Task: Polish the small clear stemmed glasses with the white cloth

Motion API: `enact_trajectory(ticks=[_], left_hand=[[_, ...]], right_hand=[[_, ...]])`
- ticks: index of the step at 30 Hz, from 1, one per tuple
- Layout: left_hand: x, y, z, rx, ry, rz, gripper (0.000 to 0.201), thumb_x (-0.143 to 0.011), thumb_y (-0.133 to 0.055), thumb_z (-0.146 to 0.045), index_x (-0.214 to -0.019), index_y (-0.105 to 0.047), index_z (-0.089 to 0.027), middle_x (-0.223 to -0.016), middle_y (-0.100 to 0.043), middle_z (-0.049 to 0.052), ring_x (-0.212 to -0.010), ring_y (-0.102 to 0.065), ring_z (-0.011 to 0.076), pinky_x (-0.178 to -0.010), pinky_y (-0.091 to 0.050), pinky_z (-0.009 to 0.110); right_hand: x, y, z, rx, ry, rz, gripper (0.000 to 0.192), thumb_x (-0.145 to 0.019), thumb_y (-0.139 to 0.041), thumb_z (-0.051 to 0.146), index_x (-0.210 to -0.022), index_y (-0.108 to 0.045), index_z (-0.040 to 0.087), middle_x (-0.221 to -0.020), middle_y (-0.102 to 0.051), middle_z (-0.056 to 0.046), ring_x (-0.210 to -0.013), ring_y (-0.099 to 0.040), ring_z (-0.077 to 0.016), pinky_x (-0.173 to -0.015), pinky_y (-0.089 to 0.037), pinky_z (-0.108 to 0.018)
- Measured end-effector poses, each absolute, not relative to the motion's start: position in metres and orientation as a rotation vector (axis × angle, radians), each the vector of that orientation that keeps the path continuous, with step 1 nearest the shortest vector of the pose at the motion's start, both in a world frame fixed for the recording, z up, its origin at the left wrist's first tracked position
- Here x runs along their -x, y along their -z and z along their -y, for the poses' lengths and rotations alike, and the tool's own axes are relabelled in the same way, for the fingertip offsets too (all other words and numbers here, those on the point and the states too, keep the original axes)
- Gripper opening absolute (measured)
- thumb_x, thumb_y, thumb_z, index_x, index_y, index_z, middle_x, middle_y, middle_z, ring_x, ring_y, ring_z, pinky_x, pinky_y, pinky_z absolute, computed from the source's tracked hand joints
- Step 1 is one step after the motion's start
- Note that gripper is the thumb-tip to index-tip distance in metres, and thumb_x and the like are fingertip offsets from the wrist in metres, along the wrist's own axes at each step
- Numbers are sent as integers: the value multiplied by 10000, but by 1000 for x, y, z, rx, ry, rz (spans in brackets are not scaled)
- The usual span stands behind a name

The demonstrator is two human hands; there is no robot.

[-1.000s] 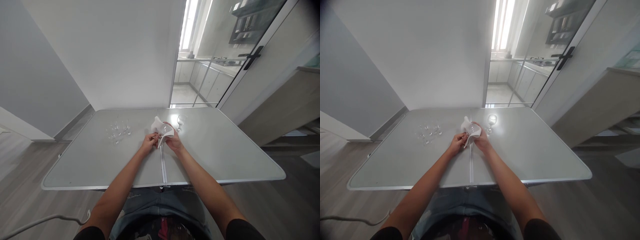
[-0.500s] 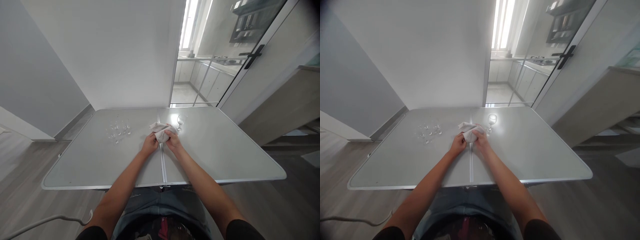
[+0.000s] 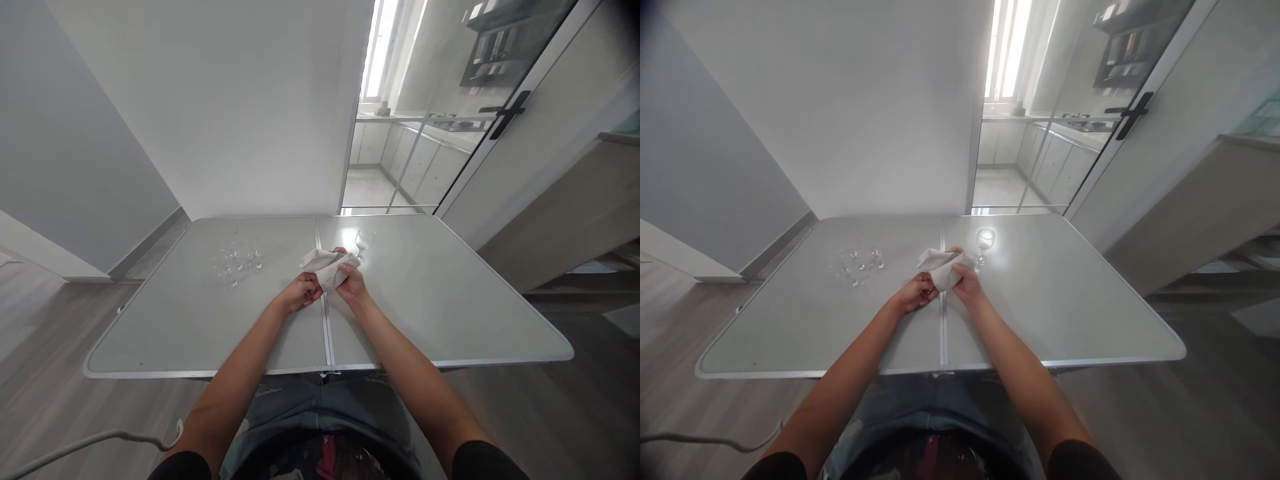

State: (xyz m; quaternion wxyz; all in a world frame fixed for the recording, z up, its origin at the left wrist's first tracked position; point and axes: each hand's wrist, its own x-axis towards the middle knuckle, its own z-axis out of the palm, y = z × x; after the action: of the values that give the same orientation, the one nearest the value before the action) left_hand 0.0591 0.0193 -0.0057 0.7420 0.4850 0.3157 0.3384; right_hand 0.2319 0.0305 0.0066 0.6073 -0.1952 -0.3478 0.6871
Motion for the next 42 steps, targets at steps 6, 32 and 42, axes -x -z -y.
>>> enact_trajectory(ticks=[6,32,42], left_hand=[[-57,8,-21,-932,-673,-695,276,-681,-766,-337,-792,-589,-156,-543,-486,-23,-458,-399,75,-382,-139,191],[-48,13,-23,-1005,-690,-708,279,-678,-747,-349,-702,-549,-153,-512,-439,-44,-418,-299,46,-378,-81,193],[-65,15,-20,-1389,-935,-918,326,-827,-634,-411,-656,-512,-163,-519,-461,-35,-442,-354,62,-441,-242,205]], right_hand=[[-232,-7,-32,433,-1577,815,393,-612,-785,323,-967,-622,272,-1023,-668,0,-900,-636,-195,-763,-535,-307],[-236,-26,-21,501,-1480,986,441,-589,-863,323,-946,-610,269,-929,-621,3,-806,-575,-173,-668,-475,-271],[-232,-20,-32,576,-1374,889,345,-654,-837,302,-932,-641,252,-842,-617,19,-745,-572,-143,-646,-481,-258]])
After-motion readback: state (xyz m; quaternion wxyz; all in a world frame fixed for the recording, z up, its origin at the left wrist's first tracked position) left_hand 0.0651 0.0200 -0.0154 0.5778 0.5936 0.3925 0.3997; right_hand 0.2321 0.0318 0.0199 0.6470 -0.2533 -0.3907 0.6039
